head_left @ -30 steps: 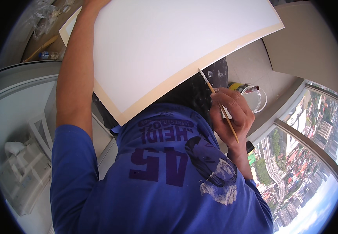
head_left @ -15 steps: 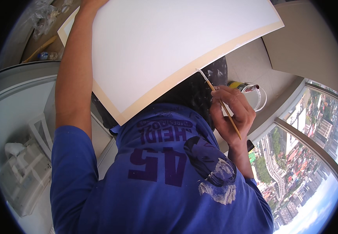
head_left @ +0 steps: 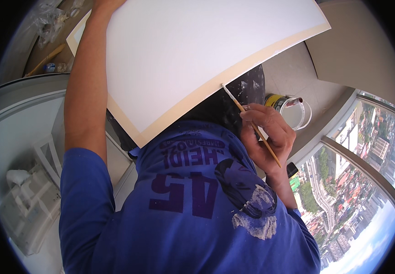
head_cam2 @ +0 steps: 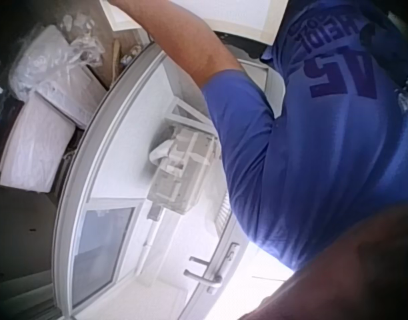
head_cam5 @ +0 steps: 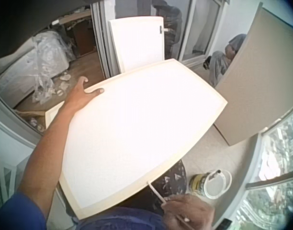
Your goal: The person paints the edge of a white cabinet door using a thin brush, dipping it into a bucket of paint, and then turns the door over to paint the other edge.
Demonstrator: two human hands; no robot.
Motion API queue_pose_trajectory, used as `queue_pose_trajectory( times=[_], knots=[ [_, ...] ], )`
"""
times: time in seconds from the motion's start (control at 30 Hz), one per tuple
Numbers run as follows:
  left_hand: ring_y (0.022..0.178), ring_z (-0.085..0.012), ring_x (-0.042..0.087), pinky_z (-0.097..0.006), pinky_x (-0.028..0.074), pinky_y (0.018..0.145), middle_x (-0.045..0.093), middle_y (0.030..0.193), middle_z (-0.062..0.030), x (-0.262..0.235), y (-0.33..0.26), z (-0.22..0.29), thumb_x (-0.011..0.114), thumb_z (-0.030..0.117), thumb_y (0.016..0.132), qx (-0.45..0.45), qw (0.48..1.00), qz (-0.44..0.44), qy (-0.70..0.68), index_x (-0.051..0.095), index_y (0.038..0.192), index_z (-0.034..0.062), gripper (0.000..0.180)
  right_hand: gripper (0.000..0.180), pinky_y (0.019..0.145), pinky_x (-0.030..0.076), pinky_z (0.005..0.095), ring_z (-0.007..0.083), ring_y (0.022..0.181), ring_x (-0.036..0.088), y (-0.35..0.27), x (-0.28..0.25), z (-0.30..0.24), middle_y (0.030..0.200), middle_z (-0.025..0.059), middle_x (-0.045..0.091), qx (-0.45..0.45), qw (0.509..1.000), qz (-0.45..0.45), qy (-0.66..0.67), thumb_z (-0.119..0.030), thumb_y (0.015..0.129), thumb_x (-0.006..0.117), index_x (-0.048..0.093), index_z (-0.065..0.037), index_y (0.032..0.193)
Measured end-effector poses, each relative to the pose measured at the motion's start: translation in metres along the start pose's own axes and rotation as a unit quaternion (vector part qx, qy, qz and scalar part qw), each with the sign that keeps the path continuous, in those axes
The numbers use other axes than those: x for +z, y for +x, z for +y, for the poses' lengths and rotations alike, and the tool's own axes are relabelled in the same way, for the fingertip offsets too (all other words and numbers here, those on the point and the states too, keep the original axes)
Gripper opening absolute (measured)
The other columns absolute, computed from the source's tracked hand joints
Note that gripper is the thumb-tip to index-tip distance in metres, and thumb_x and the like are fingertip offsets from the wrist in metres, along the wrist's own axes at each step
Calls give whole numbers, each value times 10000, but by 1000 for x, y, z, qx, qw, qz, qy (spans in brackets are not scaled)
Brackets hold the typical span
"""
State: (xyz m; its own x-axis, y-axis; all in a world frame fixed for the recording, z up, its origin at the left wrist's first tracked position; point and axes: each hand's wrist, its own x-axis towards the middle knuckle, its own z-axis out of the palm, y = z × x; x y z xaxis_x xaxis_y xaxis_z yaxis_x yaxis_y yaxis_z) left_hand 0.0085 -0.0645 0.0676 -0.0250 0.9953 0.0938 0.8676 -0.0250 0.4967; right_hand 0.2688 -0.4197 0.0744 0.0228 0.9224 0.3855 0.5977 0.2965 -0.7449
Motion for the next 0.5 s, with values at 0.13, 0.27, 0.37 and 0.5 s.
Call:
queue_pose_trajectory(
  times=[0.13, 0.27, 0.37, 0.5],
  knots=[
    [1359, -427, 526, -488, 432, 1115, 528, 1459, -304, 1, 2, -2, 789, 628, 805, 1, 1000, 7, -1, 396, 1490, 45, 982, 227, 698, 566, 318, 252, 784, 724, 2, 0, 6, 933, 150, 732, 9, 1000, 14, -22, 106, 740, 711, 727, -3, 938],
    [1366, -427, 519, -490, 430, 1118, 521, 1466, -303, -3, -1, 2, 786, 630, 808, -5, 1000, 1, 4, 393, 1495, 46, 984, 233, 696, 567, 323, 250, 776, 722, 3, -1, 8, 930, 144, 732, 3, 999, 28, -43, 106, 735, 714, 727, -5, 939],
    [1370, -426, 514, -493, 429, 1119, 516, 1472, -302, -4, -4, 6, 781, 630, 813, -12, 1000, 0, 11, 392, 1497, 48, 979, 238, 697, 570, 329, 253, 780, 722, 4, -4, 5, 932, 142, 732, -7, 998, 34, -57, 103, 732, 717, 729, -7, 943],
    [1369, -425, 514, -494, 431, 1117, 512, 1476, -299, -3, 0, 1, 777, 633, 817, -1, 1000, 3, 11, 392, 1497, 48, 976, 235, 700, 572, 334, 259, 793, 724, 1, -1, 3, 936, 148, 732, -6, 998, 24, -50, 101, 731, 717, 730, -7, 939]
  ],
)
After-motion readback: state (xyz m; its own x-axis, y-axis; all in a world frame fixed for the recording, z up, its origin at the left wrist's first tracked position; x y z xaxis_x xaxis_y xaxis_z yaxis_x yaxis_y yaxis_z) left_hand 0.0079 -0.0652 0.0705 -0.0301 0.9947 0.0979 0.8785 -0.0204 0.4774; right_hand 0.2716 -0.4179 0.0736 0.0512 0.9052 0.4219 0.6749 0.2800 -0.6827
